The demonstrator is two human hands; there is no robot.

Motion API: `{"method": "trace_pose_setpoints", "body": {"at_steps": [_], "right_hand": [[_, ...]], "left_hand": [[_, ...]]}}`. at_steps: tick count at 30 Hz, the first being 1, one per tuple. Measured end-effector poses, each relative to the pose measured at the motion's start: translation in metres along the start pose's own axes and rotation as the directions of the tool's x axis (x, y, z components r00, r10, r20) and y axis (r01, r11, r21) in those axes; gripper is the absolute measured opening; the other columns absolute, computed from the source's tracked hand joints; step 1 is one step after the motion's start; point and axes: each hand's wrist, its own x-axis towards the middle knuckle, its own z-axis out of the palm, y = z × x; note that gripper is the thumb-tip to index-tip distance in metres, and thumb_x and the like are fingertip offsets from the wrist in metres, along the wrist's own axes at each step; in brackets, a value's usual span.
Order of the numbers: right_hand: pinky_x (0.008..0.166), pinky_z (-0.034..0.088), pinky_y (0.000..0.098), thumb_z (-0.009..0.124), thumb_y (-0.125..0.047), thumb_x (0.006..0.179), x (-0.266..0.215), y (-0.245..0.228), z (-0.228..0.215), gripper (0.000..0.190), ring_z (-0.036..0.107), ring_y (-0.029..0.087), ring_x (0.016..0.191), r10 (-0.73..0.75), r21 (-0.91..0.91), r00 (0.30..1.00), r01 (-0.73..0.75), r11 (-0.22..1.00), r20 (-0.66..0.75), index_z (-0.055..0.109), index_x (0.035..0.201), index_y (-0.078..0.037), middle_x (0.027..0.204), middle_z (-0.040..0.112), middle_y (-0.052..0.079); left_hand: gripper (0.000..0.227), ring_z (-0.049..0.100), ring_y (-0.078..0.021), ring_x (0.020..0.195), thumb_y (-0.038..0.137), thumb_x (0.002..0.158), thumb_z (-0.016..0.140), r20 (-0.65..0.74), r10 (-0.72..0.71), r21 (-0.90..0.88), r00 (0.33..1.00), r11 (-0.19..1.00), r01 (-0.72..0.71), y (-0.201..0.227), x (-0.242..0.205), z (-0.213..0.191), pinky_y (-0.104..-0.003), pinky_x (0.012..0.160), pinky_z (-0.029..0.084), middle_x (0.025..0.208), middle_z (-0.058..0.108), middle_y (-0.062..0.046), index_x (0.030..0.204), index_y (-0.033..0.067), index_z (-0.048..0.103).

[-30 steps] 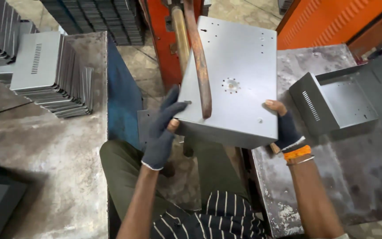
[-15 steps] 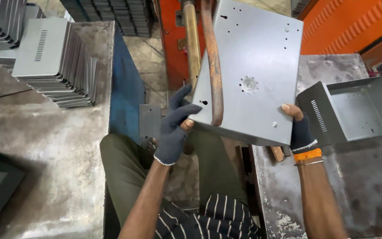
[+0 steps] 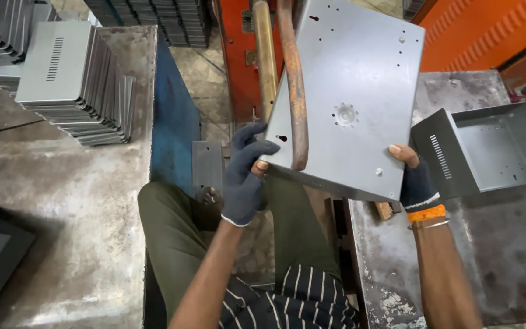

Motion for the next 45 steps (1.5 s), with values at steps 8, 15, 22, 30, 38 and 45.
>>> {"method": "trace_pose_setpoints", "body": {"at_steps": [8,15,22,30,38,45], "right_hand": [[0.070,0.054,0.0328,0.065,-0.042,0.088,0.008,0.013,-0.016,0.049,0.066,0.020,0.082,-0.008,-0.038,0.998,0.010,0.999,0.058,0.065,0.111,0.002,0.095,0.069,0.010],[0.075,0.054,0.0317,0.065,-0.043,0.086,-0.012,-0.006,0.012,0.054,0.067,0.019,0.086,-0.048,-0.020,0.999,0.048,0.999,0.018,0.065,0.117,0.001,0.100,0.069,0.009],[0.074,0.054,0.0334,0.066,-0.043,0.087,-0.010,-0.004,0.007,0.053,0.066,0.020,0.085,0.005,0.006,1.000,-0.005,1.000,0.006,0.064,0.117,0.001,0.098,0.068,0.010],[0.068,0.053,0.0356,0.067,-0.039,0.091,0.019,0.026,-0.027,0.047,0.064,0.022,0.081,0.036,0.038,0.996,-0.039,0.999,0.082,0.063,0.111,0.003,0.094,0.067,0.012],[0.081,0.059,0.0363,0.065,-0.036,0.086,0.004,-0.038,0.030,0.065,0.071,0.026,0.095,-0.078,0.195,0.973,0.035,0.980,0.218,0.058,0.136,0.004,0.115,0.071,0.018],[0.086,0.058,0.0382,0.065,-0.033,0.087,0.033,-0.058,0.031,0.067,0.070,0.029,0.100,-0.097,0.244,0.970,0.041,0.969,0.223,0.055,0.140,0.006,0.120,0.068,0.020]], "left_hand": [[0.025,0.054,-0.0226,0.123,0.026,0.104,0.062,-0.127,0.008,-0.006,0.992,1.000,-0.009,-0.004,-0.008,0.011,-0.038,0.109,0.044,0.144,0.051,-0.011,0.109,0.0039,0.071],[0.032,0.046,-0.0271,0.149,0.029,0.109,0.055,-0.105,0.022,-0.073,0.994,0.997,-0.030,0.008,-0.009,0.020,-0.039,0.124,0.036,0.160,0.047,-0.016,0.126,0.0036,0.065],[0.040,0.052,-0.0251,0.143,0.034,0.111,0.053,-0.158,-0.045,-0.052,0.986,0.998,0.037,-0.012,-0.020,0.020,-0.037,0.119,0.039,0.155,0.054,-0.018,0.126,-0.0015,0.066],[0.036,0.064,-0.0254,0.124,0.029,0.110,0.055,-0.265,-0.058,-0.055,0.963,0.997,0.045,-0.034,-0.025,0.021,-0.038,0.111,0.047,0.127,0.071,-0.016,0.121,-0.0020,0.070],[0.031,0.062,-0.0206,0.126,0.013,0.106,0.054,-0.247,-0.103,-0.019,0.964,0.995,0.102,-0.004,-0.025,0.030,-0.033,0.112,0.044,0.131,0.071,-0.013,0.129,-0.0036,0.067],[0.051,0.054,-0.0185,0.136,-0.005,0.088,0.064,-0.177,0.020,0.107,0.984,0.994,-0.002,0.028,-0.018,0.048,-0.031,0.100,0.050,0.153,0.052,-0.013,0.139,0.0001,0.058]]}}
